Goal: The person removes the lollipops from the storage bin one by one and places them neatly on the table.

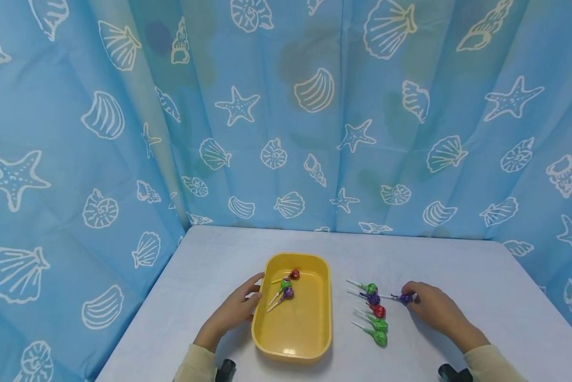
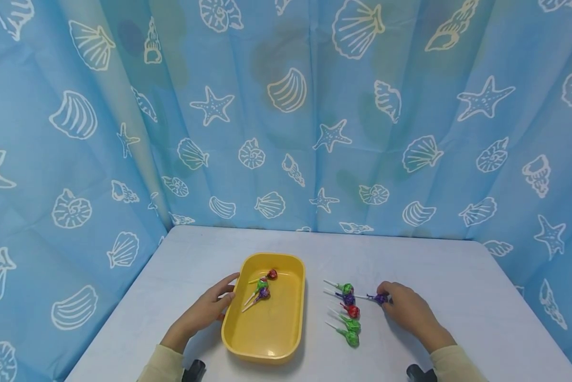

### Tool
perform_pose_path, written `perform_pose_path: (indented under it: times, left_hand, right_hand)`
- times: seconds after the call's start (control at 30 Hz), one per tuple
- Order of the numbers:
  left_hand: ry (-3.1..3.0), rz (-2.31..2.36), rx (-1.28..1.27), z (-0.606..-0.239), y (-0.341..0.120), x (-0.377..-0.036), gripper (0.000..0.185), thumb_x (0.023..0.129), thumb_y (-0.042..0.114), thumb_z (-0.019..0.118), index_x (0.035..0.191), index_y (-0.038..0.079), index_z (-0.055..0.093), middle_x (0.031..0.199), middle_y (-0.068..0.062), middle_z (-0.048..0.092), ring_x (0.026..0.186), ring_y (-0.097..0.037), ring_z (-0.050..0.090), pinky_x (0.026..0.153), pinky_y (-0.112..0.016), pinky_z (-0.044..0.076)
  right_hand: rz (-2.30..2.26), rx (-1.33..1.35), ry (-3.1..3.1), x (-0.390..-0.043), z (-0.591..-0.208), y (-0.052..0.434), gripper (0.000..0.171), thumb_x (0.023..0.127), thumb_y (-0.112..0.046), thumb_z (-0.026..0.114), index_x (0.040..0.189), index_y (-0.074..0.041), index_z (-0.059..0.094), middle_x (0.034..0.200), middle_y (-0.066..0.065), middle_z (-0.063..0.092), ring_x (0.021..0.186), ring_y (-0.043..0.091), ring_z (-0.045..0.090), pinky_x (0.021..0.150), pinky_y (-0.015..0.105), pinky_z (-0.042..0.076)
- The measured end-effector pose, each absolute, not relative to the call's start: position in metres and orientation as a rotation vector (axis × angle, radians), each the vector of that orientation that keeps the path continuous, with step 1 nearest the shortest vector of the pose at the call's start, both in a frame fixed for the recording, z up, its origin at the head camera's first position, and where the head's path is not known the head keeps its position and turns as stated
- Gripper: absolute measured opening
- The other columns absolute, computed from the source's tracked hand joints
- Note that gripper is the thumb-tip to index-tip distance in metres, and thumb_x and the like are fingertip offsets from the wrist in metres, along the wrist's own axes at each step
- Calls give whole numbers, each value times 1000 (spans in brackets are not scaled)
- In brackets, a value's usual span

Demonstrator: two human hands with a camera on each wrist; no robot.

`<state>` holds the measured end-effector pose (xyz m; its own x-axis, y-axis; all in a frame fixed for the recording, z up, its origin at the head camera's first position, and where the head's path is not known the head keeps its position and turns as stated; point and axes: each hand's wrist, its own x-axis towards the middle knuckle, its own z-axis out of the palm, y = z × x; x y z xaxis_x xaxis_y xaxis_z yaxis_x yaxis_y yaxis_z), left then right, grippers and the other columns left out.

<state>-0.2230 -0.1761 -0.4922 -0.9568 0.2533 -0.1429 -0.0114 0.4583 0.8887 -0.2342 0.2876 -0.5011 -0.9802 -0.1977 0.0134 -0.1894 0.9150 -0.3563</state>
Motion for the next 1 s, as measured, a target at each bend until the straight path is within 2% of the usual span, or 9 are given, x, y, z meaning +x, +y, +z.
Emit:
perform_pose_path:
  times: [0.67, 1.0]
  left_hand:
    - [2450, 1516, 212, -490, -177, -221, 55, 107, 21, 51, 159, 15, 34, 145, -26, 48, 122, -43, 58, 76, -43, 63]
    - [2446, 1515, 227, -492, -176, -223, 55, 107, 21, 51, 159, 16, 34, 145, -26, 48, 121, -42, 59, 75, -42, 63]
  right_hand:
    - [-620, -357, 3148, -227, -486, 274, 30, 83, -5, 80, 111, -5, 69, 108, 13, 69, 88, 27, 67, 79, 51, 60]
    - [-669, -363, 3126, -226, -478, 258, 26, 88, -8, 76, 112, -7, 69, 109, 12, 68, 88, 25, 66, 80, 51, 59]
